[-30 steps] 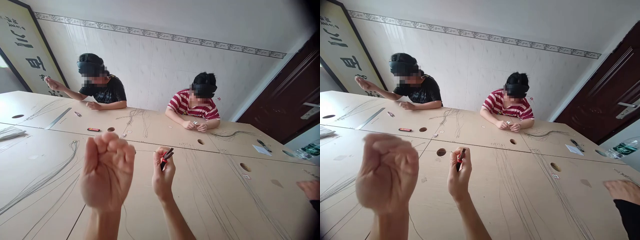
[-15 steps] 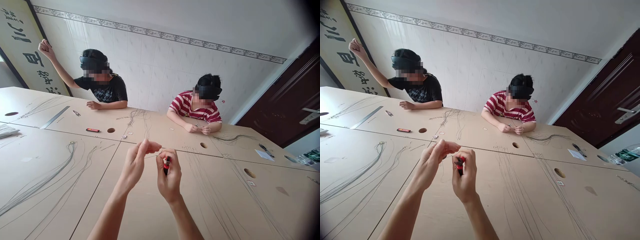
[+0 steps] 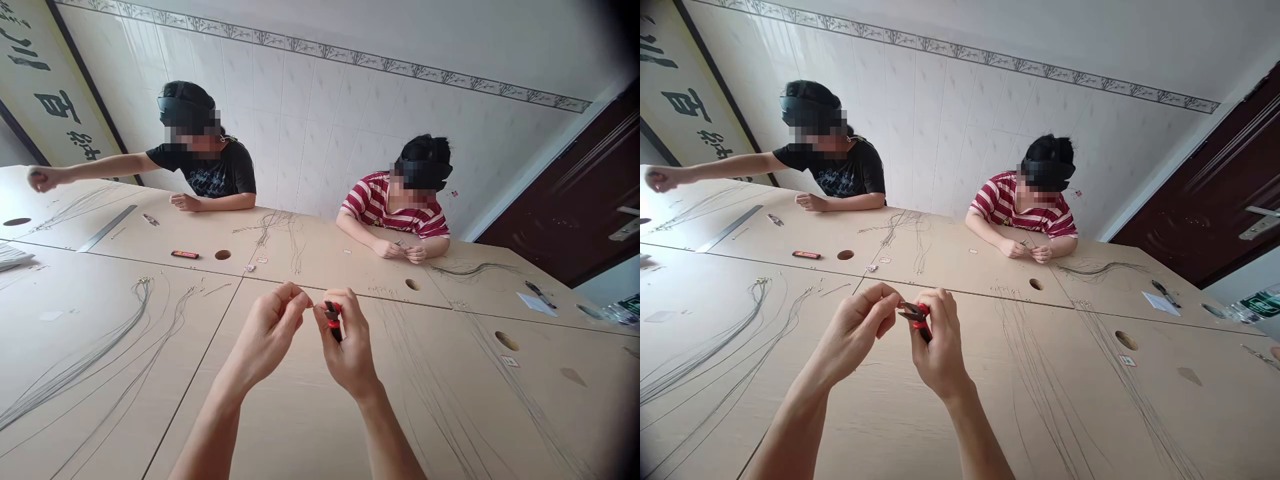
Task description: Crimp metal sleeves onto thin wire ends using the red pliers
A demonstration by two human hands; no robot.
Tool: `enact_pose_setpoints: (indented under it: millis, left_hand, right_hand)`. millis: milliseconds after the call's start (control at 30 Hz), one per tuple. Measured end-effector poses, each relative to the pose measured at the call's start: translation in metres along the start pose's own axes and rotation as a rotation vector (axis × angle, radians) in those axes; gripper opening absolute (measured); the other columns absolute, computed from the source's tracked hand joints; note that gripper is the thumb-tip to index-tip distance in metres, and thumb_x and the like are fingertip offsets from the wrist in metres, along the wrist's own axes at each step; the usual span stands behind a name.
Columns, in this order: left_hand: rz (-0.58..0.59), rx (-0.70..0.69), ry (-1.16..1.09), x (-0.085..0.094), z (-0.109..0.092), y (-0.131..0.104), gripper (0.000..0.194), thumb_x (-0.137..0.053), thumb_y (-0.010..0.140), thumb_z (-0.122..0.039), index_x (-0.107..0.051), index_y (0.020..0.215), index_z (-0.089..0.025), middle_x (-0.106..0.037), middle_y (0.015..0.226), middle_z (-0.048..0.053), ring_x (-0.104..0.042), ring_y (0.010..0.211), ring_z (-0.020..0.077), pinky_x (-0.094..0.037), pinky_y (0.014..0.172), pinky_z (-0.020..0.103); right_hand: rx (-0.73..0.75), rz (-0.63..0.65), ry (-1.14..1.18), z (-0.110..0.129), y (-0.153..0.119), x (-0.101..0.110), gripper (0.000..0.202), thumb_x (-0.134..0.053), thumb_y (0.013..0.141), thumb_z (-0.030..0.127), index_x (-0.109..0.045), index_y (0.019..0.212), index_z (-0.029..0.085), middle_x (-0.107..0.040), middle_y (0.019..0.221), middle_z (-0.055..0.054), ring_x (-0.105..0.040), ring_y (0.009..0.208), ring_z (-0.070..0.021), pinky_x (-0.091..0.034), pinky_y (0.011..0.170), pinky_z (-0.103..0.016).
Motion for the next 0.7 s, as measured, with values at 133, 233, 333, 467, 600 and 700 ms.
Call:
enact_pose_setpoints:
  millis: [133, 233, 333, 467, 600, 700]
  left_hand:
    - [0.04, 0.029, -0.032, -0.0038, 0.0036, -0.0022, 0.026, -0.042, 0.094, -0.031, -0.047, 0.071, -0.02, -0.038, 0.057, -0.006, -0.026, 0.051, 0.0094, -0.023, 0.046, 0.021]
    - [0.053, 0.032, -0.049, -0.0066, 0.0034, -0.0028, 0.025, -0.041, 0.094, -0.029, -0.047, 0.071, -0.02, -0.037, 0.057, -0.006, -0.027, 0.052, 0.0093, -0.023, 0.046, 0.021]
    - [0.055, 0.026, -0.05, -0.0083, 0.0024, -0.0025, 0.026, -0.042, 0.095, -0.03, -0.046, 0.072, -0.02, -0.035, 0.059, -0.006, -0.026, 0.052, 0.0089, -0.023, 0.046, 0.022]
    - [0.059, 0.029, -0.058, -0.0089, 0.0032, -0.0015, 0.026, -0.043, 0.095, -0.034, -0.047, 0.074, -0.02, -0.032, 0.057, -0.007, -0.024, 0.051, 0.0086, -0.021, 0.046, 0.022]
    - [0.066, 0.023, -0.066, -0.0084, 0.0046, -0.0005, 0.027, -0.045, 0.095, -0.037, -0.046, 0.075, -0.02, -0.028, 0.057, -0.007, -0.021, 0.052, 0.0084, -0.019, 0.046, 0.022]
    - [0.07, 0.009, -0.064, -0.0086, 0.005, 0.0003, 0.028, -0.045, 0.095, -0.038, -0.046, 0.074, -0.02, -0.027, 0.058, -0.007, -0.021, 0.053, 0.0085, -0.019, 0.046, 0.022]
  right_hand:
    - [-0.013, -0.007, 0.002, 0.0002, -0.0006, 0.002, 0.01, -0.046, 0.095, 0.013, -0.046, 0.09, 0.023, -0.05, 0.087, -0.003, -0.05, 0.081, -0.0172, -0.042, 0.068, -0.031]
    - [-0.007, -0.009, -0.001, 0.0001, -0.0008, 0.0036, 0.011, -0.047, 0.094, 0.012, -0.046, 0.091, 0.022, -0.05, 0.087, -0.002, -0.05, 0.081, -0.0168, -0.042, 0.07, -0.031]
    - [-0.004, -0.006, -0.001, -0.0003, -0.0006, 0.0047, 0.012, -0.047, 0.093, 0.011, -0.046, 0.09, 0.022, -0.049, 0.086, -0.002, -0.049, 0.081, -0.0167, -0.042, 0.071, -0.031]
    - [-0.004, -0.001, -0.006, -0.0009, -0.0001, 0.0043, 0.012, -0.048, 0.093, 0.011, -0.045, 0.09, 0.023, -0.05, 0.087, -0.002, -0.049, 0.081, -0.0173, -0.042, 0.071, -0.031]
    - [-0.001, 0.021, 0.002, -0.0006, -0.0002, 0.0027, 0.013, -0.048, 0.092, 0.01, -0.045, 0.09, 0.022, -0.05, 0.087, -0.003, -0.049, 0.081, -0.0174, -0.042, 0.072, -0.032]
    - [0.002, 0.044, 0.014, 0.0003, -0.0003, 0.0026, 0.014, -0.047, 0.093, 0.009, -0.045, 0.09, 0.022, -0.051, 0.087, -0.003, -0.048, 0.082, -0.0175, -0.042, 0.073, -0.032]
Point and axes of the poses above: each hand's wrist, its own y-axis towards the middle knuckle, its own x-axis out of the back of the hand, z = x × y, the point moved 9 cm from there along y, towards the middle knuckle
